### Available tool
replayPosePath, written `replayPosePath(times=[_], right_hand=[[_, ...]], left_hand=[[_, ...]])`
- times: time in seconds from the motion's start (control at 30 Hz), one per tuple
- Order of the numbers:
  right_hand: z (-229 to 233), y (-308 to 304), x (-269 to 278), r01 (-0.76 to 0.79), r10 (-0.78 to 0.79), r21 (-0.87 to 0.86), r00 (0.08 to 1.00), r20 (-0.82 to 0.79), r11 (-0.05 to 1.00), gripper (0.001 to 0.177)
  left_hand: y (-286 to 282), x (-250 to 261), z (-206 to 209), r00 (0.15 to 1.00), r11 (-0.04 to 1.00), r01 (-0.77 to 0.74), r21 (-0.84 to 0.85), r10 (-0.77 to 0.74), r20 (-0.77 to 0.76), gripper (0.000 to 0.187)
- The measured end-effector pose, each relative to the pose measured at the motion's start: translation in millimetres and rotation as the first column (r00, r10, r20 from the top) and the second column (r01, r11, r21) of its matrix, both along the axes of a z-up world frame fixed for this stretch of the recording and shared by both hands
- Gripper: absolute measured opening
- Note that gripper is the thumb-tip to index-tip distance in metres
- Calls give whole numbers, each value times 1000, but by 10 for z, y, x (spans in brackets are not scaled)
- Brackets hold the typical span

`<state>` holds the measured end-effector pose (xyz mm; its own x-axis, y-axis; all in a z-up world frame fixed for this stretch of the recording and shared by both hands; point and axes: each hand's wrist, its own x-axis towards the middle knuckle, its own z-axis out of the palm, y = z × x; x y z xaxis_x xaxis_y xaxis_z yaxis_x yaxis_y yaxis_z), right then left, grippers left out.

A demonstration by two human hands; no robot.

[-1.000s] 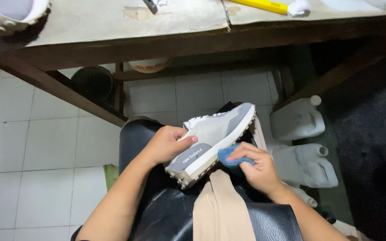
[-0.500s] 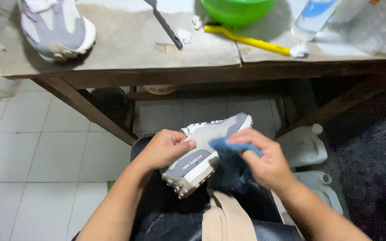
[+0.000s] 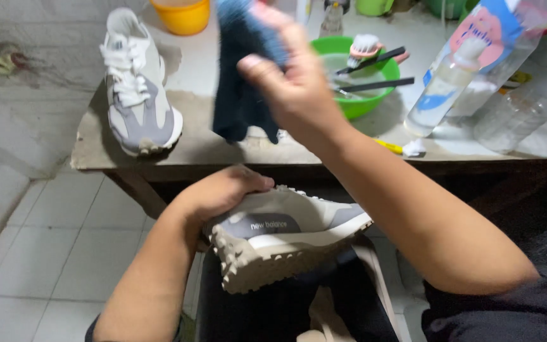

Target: The person cleans a pair of white and gray sneakers by scrubbing the soles and uppers with a brush and wiping them with a cloth. The person also applies a liquid from a bottle onto a cotton pad and rubs it on the shoe's sole.

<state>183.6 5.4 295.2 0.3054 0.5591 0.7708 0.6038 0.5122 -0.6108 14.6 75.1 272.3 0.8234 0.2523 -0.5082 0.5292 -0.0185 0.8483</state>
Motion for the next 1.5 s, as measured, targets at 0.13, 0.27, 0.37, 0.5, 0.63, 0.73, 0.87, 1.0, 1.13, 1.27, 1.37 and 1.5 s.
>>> replayPosePath(times=[0.13,0.27,0.37,0.5,0.63,0.73,0.87,1.0,1.13,1.27,1.37,1.5], right_hand=[[-73,-58,59,73,-25,-444,993,112,893,63],[46,-629,-101,17,195,-614,941,276,789,49],[24,-1087,17,26,282,-719,909,305,694,51],[17,-1657,289,-35,280,-716,932,228,697,44],[191,-2115,552,7,216,-744,955,203,668,43],[396,-2369,782,44,207,-727,945,253,686,40],[729,-2585,1318,481,-236,-476,842,486,736,23],[865,-2585,2495,807,-572,-36,447,688,589,8],[832,-2326,3363,866,-570,-70,385,726,495,14],[975,-2068,3327,890,-524,-413,451,723,195,24],[948,-1971,3406,875,-486,-483,441,754,44,35],[914,-1955,3468,870,-501,-492,436,748,23,41]], left_hand=[[262,65,-246,963,978,159,137,-184,199,30],[458,34,-287,911,952,291,95,-306,275,27],[495,18,-219,900,945,324,53,-325,291,35],[419,167,-243,848,911,411,27,-393,355,43],[140,570,-197,834,898,439,-36,-393,387,40],[-86,956,-137,816,876,475,-81,-404,415,26],[-417,1409,71,758,868,496,-24,-419,501,42],[-740,1820,368,692,849,500,171,-510,512,51],[-1006,2162,616,642,816,534,221,-561,522,55],[-1144,2389,734,670,821,534,199,-555,492,57],[-1187,2475,756,662,825,537,176,-541,518,57],[-1173,2542,667,686,840,531,114,-505,524,55]])
